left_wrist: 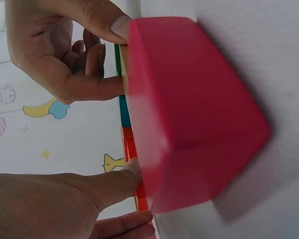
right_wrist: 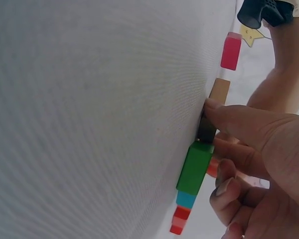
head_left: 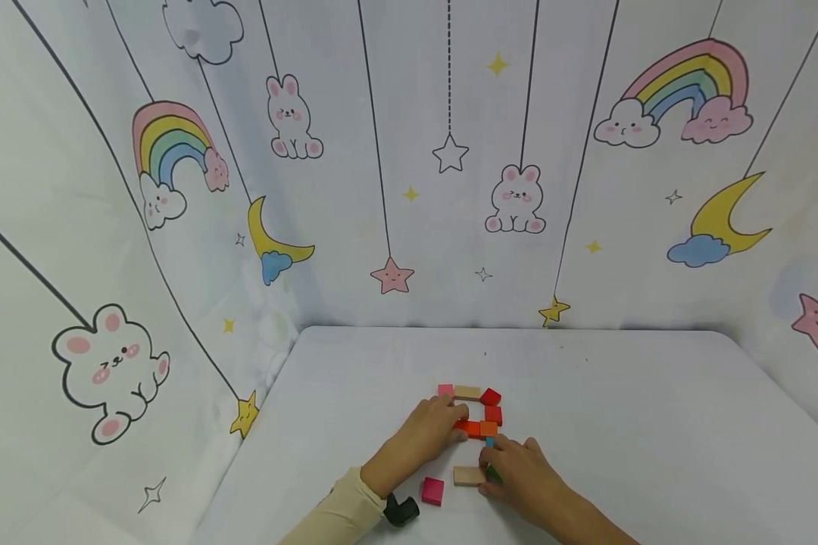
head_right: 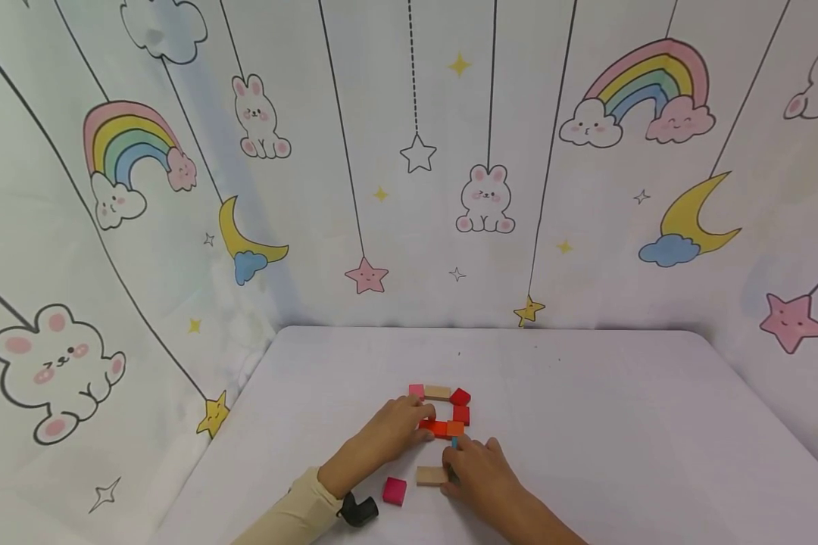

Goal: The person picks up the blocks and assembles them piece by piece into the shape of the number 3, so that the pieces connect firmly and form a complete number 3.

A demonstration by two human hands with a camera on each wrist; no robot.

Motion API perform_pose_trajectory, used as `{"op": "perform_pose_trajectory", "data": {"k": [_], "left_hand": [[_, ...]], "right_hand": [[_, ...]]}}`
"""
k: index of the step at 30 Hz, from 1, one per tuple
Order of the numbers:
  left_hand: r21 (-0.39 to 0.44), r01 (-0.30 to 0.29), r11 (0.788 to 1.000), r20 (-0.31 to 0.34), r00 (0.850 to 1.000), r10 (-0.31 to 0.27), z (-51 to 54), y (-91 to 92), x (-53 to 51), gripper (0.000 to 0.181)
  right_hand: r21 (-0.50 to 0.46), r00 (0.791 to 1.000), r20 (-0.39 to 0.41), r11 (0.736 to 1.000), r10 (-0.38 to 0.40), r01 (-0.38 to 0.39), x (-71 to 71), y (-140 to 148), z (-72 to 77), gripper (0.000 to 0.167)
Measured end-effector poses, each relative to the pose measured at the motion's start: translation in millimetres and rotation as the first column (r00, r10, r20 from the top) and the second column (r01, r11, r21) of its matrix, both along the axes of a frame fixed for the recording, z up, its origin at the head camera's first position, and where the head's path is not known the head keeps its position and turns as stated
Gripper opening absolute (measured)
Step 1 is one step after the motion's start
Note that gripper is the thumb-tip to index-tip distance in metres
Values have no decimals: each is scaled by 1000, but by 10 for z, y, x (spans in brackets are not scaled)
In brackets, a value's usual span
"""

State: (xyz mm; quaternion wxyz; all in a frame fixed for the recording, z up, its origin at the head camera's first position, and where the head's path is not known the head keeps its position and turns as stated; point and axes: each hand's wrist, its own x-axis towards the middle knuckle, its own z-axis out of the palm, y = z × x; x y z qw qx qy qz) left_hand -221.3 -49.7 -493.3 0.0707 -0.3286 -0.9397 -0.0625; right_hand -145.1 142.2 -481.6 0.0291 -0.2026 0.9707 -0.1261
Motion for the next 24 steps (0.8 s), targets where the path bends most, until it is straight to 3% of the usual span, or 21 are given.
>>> {"op": "perform_pose_trajectory", "data": {"k": [10,17,24], "left_hand": [[6,8,1000,-3,1000,-8,-4,12,-22,26],[-7,0,1000,15,1000,0,-17,16,-29,26],[-9,-13,1000,55,998,14,-3,22,-39,25]], "right_hand": [[12,1000,-15,1000,1,0,1,19,-22,34],[-31,992,-91,996,86,-89,60,-52,22,39],[-25,987,-20,986,162,-162,110,-294,72,41]]}}
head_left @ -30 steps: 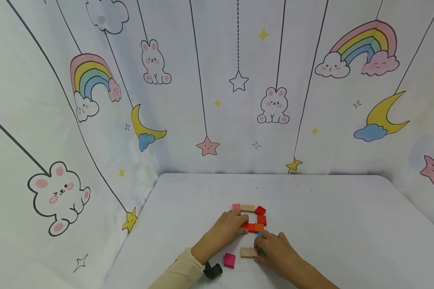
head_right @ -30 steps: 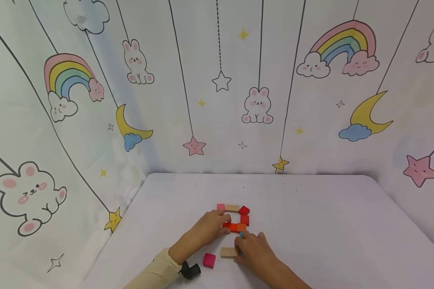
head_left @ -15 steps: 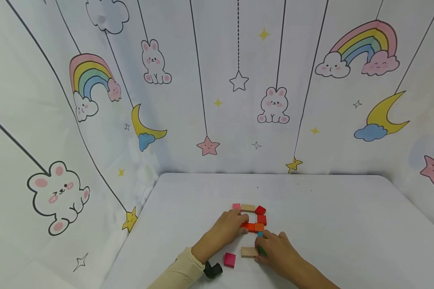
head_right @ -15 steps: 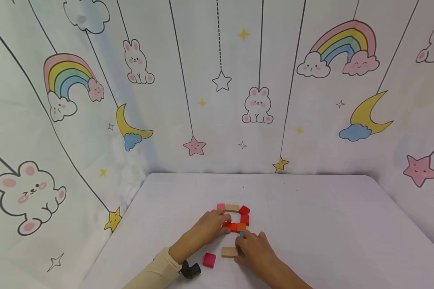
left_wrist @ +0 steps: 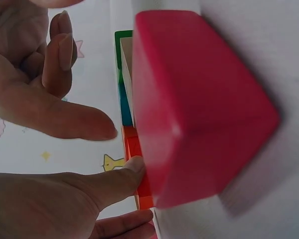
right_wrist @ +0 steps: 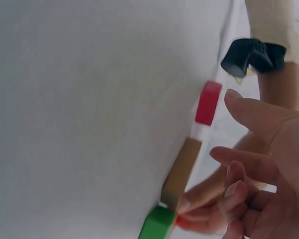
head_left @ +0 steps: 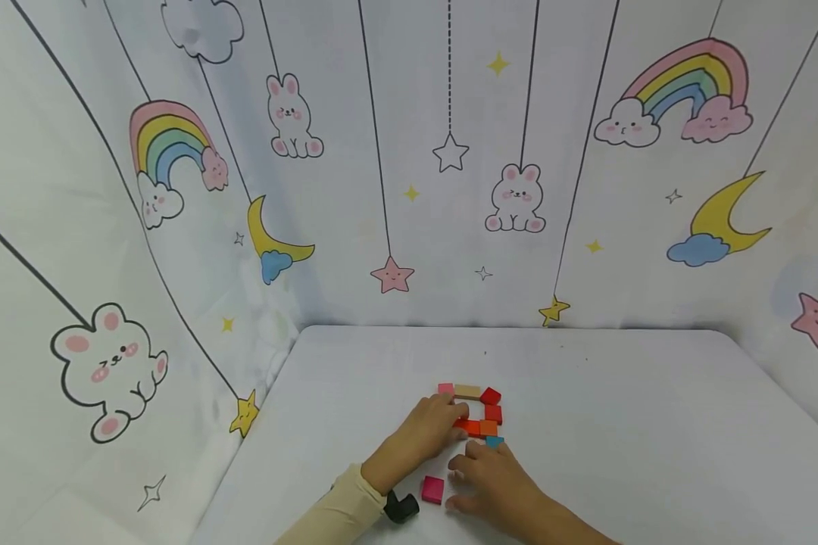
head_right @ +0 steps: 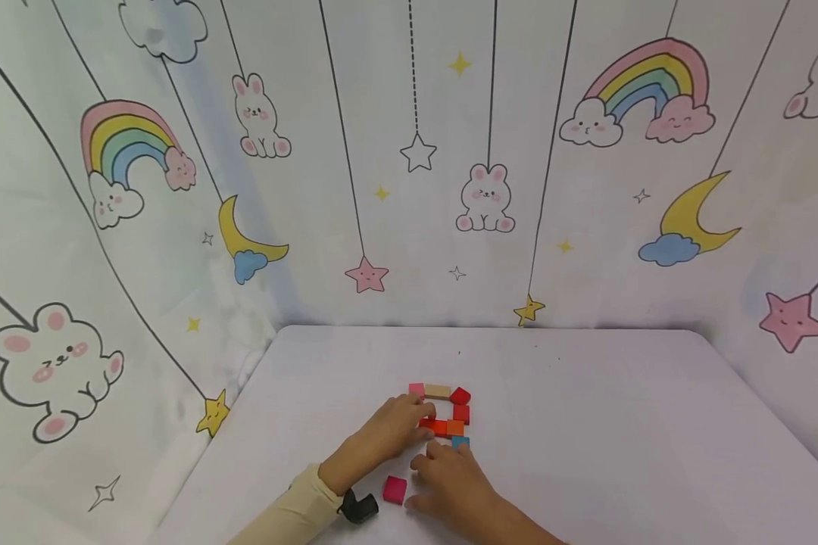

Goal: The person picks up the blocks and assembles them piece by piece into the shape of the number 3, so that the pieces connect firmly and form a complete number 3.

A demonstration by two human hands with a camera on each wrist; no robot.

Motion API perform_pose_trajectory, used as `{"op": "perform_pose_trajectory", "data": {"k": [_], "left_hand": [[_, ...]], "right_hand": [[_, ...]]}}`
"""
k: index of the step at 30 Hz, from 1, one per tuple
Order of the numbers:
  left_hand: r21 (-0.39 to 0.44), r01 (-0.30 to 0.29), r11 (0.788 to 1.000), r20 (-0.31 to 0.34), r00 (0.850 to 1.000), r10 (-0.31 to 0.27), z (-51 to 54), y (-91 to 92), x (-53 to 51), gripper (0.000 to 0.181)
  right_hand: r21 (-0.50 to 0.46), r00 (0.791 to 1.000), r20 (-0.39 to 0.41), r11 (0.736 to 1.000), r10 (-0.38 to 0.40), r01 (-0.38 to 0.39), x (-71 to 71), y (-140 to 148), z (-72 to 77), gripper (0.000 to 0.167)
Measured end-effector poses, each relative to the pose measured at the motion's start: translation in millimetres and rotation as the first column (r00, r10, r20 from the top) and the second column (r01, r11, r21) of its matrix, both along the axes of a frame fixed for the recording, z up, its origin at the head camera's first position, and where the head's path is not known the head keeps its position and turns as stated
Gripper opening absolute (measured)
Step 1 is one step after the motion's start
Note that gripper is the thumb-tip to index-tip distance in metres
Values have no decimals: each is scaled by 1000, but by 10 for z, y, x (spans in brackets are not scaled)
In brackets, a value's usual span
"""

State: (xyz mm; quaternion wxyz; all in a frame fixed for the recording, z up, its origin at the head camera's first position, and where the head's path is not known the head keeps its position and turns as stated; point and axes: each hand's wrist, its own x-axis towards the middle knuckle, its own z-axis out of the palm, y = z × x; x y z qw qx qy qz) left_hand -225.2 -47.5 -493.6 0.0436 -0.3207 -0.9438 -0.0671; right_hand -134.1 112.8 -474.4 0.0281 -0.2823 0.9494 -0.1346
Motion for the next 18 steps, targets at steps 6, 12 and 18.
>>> {"op": "perform_pose_trajectory", "data": {"k": [6,12,18], "left_hand": [[1,6,1000,2,1000,-6,-14,2,2,27],[-2,3,1000,3,1000,-3,-1,9,8,26],[-15,-3,1000,-2,1000,3,37,12,19,24]], "right_hand": [[53,999,49,998,-18,16,-9,-196,-63,44],[81,1000,8,997,-18,17,-34,-266,-75,39],[88,999,-19,995,-40,42,-80,-276,-71,41]]}}
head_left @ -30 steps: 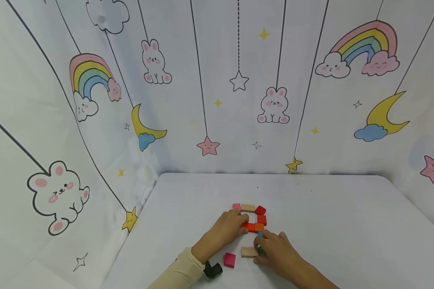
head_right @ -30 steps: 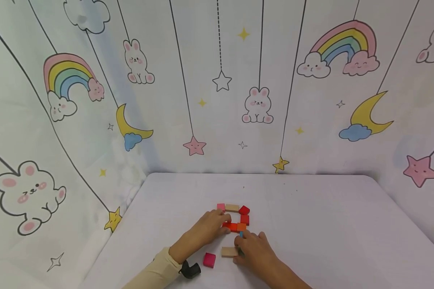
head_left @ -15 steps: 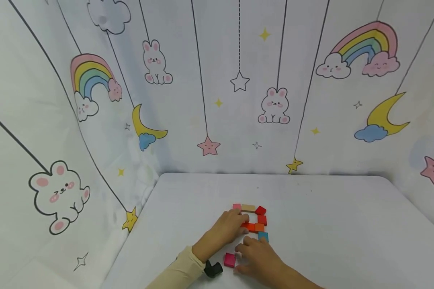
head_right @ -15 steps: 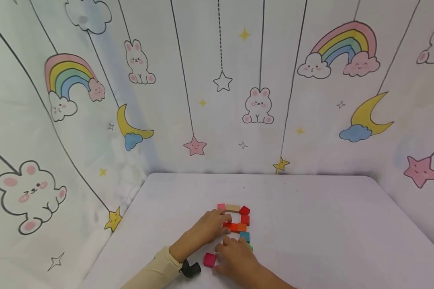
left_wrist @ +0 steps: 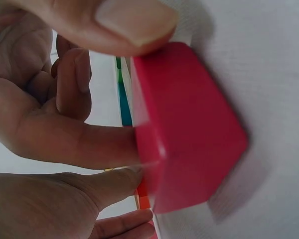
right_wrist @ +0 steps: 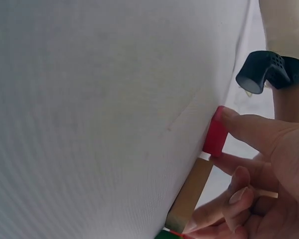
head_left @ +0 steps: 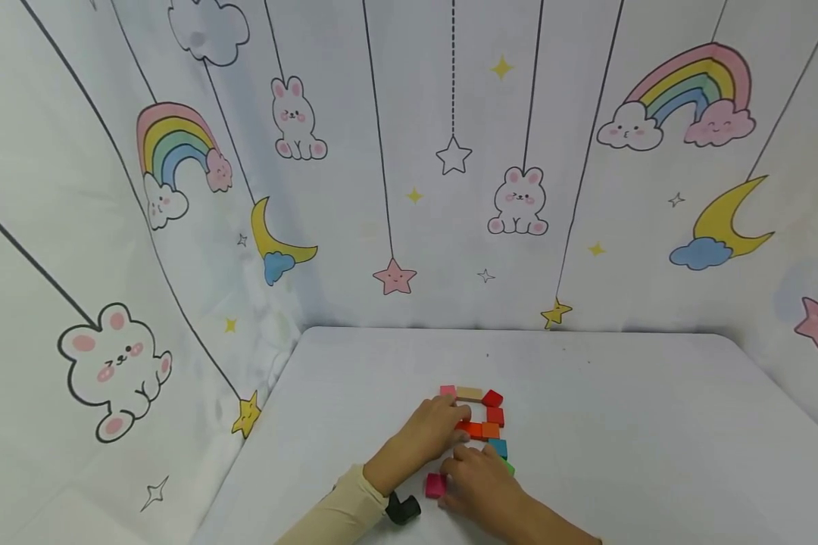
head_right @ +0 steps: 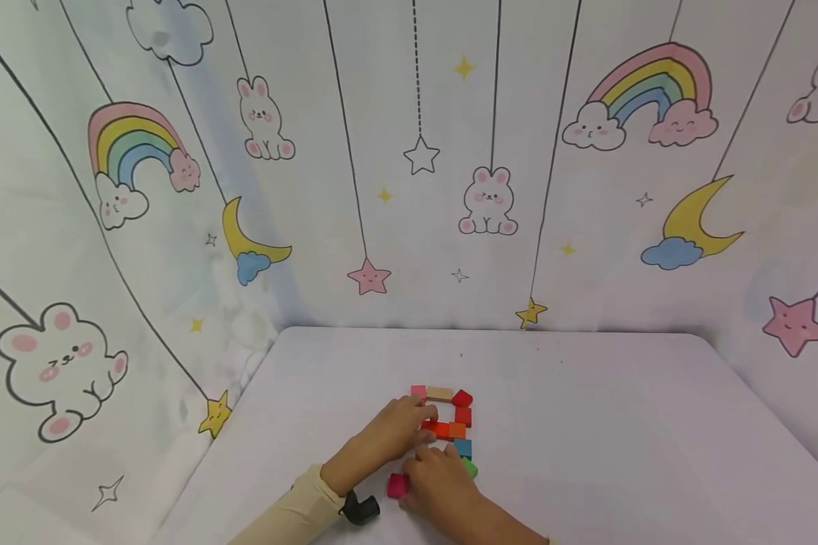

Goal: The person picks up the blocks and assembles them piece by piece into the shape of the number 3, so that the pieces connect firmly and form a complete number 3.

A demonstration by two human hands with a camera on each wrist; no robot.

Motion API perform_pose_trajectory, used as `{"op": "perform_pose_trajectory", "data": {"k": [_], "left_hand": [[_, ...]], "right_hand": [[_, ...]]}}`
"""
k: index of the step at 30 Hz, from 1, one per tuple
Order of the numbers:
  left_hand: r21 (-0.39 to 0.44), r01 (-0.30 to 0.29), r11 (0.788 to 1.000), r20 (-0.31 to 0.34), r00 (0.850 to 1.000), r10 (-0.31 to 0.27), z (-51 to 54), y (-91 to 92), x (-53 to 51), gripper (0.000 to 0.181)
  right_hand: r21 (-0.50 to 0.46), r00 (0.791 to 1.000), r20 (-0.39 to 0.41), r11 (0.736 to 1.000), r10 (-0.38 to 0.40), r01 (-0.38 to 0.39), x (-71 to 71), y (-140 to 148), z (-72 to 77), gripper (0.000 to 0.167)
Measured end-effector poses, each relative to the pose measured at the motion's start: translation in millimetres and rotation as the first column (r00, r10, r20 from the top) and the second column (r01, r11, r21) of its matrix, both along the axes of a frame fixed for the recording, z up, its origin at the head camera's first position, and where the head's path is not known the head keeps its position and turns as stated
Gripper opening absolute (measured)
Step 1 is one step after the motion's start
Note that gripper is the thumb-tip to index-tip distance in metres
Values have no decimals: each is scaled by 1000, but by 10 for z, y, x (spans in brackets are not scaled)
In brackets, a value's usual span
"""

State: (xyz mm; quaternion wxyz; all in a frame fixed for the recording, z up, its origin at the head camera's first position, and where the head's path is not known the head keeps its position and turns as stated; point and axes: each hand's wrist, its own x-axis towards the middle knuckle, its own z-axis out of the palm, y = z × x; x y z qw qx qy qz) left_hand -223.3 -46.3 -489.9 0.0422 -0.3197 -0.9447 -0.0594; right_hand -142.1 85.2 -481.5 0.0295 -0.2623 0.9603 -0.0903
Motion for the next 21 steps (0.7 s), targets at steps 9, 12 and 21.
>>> {"op": "perform_pose_trajectory", "data": {"k": [9,12,21], "left_hand": [[-2,9,1000,-23,1000,-9,-8,-17,-2,22],[-5,12,1000,-31,999,-13,-8,-18,-4,21],[6,9,1000,-20,1000,-9,5,-16,0,21]], "right_hand": [[-45,999,6,998,-44,44,-38,16,22,39],[-50,999,-3,998,-47,47,-53,25,23,39],[-54,999,-46,998,-20,18,-64,64,-6,38]]}}
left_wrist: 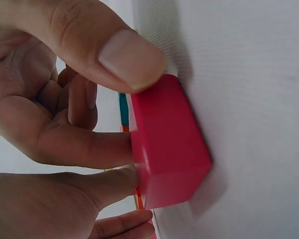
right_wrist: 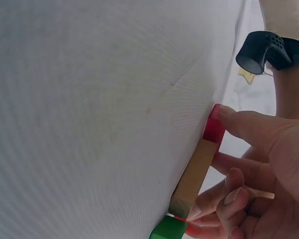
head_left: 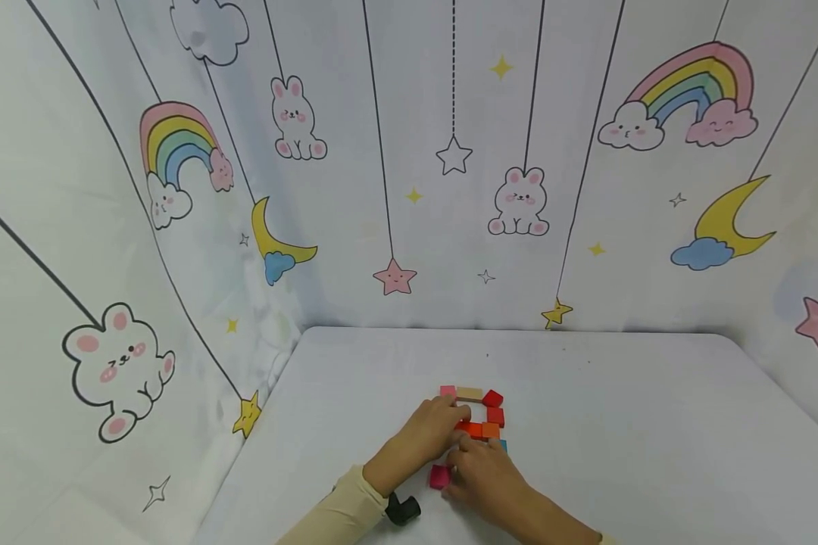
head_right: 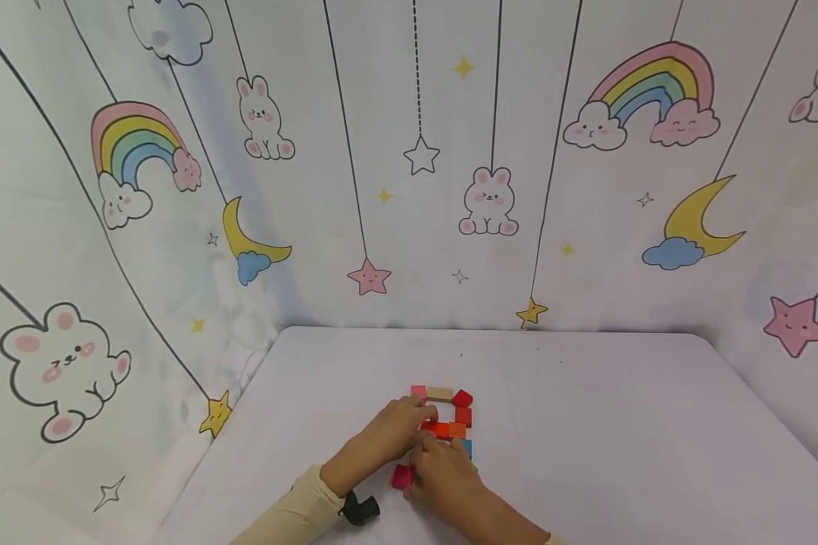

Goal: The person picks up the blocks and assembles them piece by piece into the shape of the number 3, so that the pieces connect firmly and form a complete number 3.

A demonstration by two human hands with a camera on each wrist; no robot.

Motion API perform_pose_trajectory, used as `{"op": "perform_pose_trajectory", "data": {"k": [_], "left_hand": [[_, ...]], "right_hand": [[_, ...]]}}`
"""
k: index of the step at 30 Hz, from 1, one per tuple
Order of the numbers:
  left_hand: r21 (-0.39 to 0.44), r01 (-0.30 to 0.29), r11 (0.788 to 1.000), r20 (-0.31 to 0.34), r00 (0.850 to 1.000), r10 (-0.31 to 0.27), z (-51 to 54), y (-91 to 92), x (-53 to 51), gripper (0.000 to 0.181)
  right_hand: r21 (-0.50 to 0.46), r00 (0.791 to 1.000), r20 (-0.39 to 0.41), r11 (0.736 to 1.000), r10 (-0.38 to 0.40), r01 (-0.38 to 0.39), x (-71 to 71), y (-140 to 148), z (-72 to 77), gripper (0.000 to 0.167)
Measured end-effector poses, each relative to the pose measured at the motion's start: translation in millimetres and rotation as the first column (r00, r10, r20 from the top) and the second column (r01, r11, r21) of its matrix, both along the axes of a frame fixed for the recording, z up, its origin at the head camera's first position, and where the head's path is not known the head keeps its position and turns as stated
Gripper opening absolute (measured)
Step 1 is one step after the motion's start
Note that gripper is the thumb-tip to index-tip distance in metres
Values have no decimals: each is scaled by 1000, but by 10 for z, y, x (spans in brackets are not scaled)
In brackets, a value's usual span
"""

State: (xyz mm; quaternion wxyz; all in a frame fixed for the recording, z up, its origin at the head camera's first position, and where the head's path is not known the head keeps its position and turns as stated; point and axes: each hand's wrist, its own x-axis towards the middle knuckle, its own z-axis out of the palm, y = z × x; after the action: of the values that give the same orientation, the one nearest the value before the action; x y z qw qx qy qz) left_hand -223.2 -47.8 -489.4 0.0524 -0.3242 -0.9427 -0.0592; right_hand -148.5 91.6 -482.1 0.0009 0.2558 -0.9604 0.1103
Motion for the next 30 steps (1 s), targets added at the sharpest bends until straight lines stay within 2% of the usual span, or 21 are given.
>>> {"op": "perform_pose_trajectory", "data": {"k": [12,20,30], "left_hand": [[16,16,1000,-12,1000,-16,-18,-17,-6,21],[4,11,1000,-4,1000,-11,-25,-12,-13,20],[0,15,1000,-4,1000,-15,-19,-12,-11,19]], "right_hand": [[-16,999,44,1000,-2,2,-11,30,23,36],[1,1000,-13,1000,15,-15,9,47,10,35],[-12,1000,-15,1000,5,-5,-10,64,-11,35]]}}
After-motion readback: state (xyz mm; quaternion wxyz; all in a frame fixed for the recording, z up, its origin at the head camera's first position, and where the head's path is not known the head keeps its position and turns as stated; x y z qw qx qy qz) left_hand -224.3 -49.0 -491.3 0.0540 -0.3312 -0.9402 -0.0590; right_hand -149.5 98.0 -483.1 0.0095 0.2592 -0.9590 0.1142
